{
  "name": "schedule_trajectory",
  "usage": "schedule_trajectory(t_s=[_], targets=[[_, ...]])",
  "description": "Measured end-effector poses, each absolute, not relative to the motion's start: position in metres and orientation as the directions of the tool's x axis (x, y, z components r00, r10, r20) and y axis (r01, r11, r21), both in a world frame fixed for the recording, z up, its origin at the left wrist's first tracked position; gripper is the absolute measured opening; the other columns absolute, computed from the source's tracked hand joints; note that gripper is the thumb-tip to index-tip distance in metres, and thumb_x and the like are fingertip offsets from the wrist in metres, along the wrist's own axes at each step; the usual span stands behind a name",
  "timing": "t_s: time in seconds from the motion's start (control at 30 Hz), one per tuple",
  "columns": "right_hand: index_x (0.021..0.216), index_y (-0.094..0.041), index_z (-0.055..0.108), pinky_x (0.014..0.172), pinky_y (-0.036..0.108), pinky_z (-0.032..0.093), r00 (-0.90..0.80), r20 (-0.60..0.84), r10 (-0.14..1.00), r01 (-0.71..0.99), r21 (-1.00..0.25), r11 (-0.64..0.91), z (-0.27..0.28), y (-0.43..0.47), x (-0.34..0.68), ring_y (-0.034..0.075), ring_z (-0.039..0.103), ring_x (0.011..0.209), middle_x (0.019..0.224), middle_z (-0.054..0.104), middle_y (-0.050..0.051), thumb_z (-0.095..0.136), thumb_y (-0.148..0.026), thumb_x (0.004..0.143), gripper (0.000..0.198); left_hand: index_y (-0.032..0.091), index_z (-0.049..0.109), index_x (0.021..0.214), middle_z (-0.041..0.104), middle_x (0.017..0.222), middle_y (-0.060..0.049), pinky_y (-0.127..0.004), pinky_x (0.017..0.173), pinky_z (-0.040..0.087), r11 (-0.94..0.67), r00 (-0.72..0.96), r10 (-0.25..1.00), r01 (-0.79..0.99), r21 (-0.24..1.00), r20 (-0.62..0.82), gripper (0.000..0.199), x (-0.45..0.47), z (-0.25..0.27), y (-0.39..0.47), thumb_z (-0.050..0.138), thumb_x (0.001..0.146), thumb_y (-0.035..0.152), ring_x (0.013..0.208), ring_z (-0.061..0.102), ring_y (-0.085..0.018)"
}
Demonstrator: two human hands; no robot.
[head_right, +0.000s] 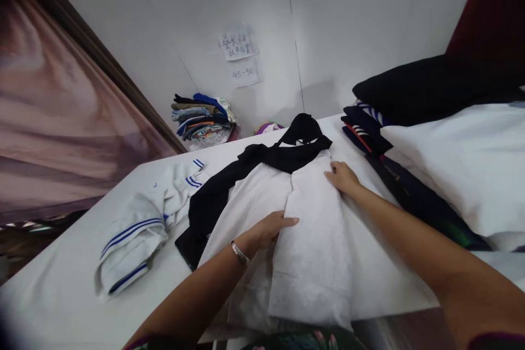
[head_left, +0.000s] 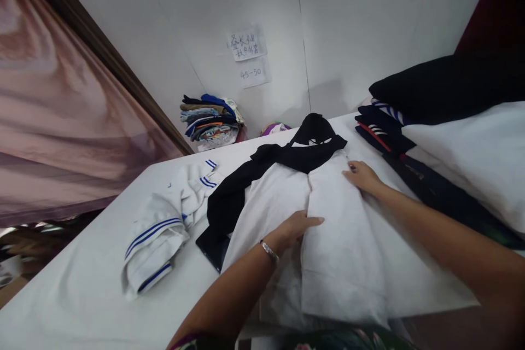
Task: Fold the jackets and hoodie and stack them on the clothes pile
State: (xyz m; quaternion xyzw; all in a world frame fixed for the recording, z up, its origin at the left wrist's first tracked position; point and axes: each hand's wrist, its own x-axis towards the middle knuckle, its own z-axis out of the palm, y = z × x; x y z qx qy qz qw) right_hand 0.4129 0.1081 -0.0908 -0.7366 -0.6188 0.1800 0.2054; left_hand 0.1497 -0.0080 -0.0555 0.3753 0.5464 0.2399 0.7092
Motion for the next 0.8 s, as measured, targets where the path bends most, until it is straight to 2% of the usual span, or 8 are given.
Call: schedule_trajectory(t_s=[0.1,0.23,0.3,0.4,0.53,0.63,0.73,0.8], targets=[[0.131,-0.017,0.053,0.084,0.03,0.045,0.058,0.032,0.998,0.838,-0.545,-0.031,-0.095,0.045,0.409,0.021,0.06,0.095,0.12,0.058,0.011,0.055,-0.045,0.085,0.054,0.017,0.071,0.091,0.073,0.092,-0.009,-0.03,0.069,0.052,0.568,0.382,0.719,0.157,0.808,-0.581,0.023,0.147,-0.055,-0.026,0.076,0.071,0.029,0.084,0.067,-0.024],[0.128,-0.02,0.053,0.079,0.035,0.05,-0.083,0.099,0.992,0.8,-0.586,0.126,-0.098,-0.04,0.405,0.019,0.06,0.083,0.117,0.057,0.01,0.047,-0.052,0.088,0.052,0.015,0.071,0.093,0.072,0.093,-0.011,-0.032,0.075,0.052,0.614,0.488,0.663,0.078,0.785,-0.567,0.027,0.151,-0.066,-0.044,0.076,0.07,0.029,0.086,0.067,-0.024],[0.127,-0.022,0.054,0.079,0.038,0.052,-0.123,0.15,0.981,0.788,-0.586,0.189,-0.098,-0.08,0.403,0.022,0.061,0.091,0.121,0.055,0.01,0.046,-0.051,0.089,0.049,0.013,0.071,0.094,0.071,0.093,-0.012,-0.033,0.076,0.053,0.643,0.519,0.638,0.048,0.764,-0.569,0.031,0.153,-0.073,-0.05,0.077,0.069,0.029,0.086,0.067,-0.025],[0.122,-0.026,0.059,0.089,0.045,0.05,-0.18,0.328,0.927,0.762,-0.55,0.342,-0.098,-0.131,0.395,0.027,0.056,0.111,0.124,0.055,0.01,0.05,-0.044,0.088,0.039,0.012,0.068,0.099,0.071,0.093,-0.014,-0.035,0.071,0.054,0.623,0.503,0.656,0.059,0.78,-0.563,0.036,0.152,-0.081,-0.052,0.077,0.07,0.032,0.083,0.067,-0.025],[0.122,-0.03,0.059,0.097,0.047,0.046,-0.359,0.456,0.815,0.643,-0.512,0.57,-0.089,-0.167,0.375,0.027,0.053,0.118,0.126,0.059,0.009,0.054,-0.033,0.09,0.033,0.01,0.065,0.1,0.07,0.088,-0.015,-0.035,0.068,0.055,0.562,0.397,0.731,0.112,0.82,-0.555,0.033,0.142,-0.077,-0.022,0.064,0.084,0.039,0.076,0.067,-0.024],[0.133,-0.028,0.052,0.102,0.046,0.042,-0.519,0.393,0.759,0.574,-0.497,0.651,-0.076,-0.168,0.358,0.025,0.05,0.122,0.132,0.056,0.01,0.057,-0.037,0.09,0.045,0.007,0.062,0.107,0.068,0.097,-0.019,-0.035,0.077,0.056,0.595,0.277,0.778,-0.038,0.803,-0.563,0.036,0.136,-0.07,0.021,0.061,0.087,0.037,0.084,0.068,-0.025],[0.144,-0.026,0.041,0.106,0.046,0.038,-0.65,0.255,0.716,0.532,-0.52,0.669,-0.066,-0.159,0.342,0.027,0.044,0.129,0.143,0.047,0.013,0.06,-0.052,0.085,0.068,0.008,0.053,0.124,0.06,0.117,-0.023,-0.034,0.083,0.055,0.558,0.103,0.828,-0.243,0.794,-0.551,0.046,0.137,-0.064,0.067,0.063,0.086,0.033,0.097,0.067,-0.027],[0.145,-0.025,0.04,0.106,0.049,0.036,-0.707,0.163,0.688,0.527,-0.527,0.667,-0.064,-0.155,0.332,0.031,0.041,0.131,0.146,0.042,0.015,0.064,-0.056,0.079,0.077,0.01,0.046,0.132,0.054,0.127,-0.024,-0.031,0.084,0.055,0.525,0.045,0.843,-0.286,0.802,-0.536,0.052,0.142,-0.062,0.093,0.059,0.089,0.035,0.105,0.064,-0.026]])
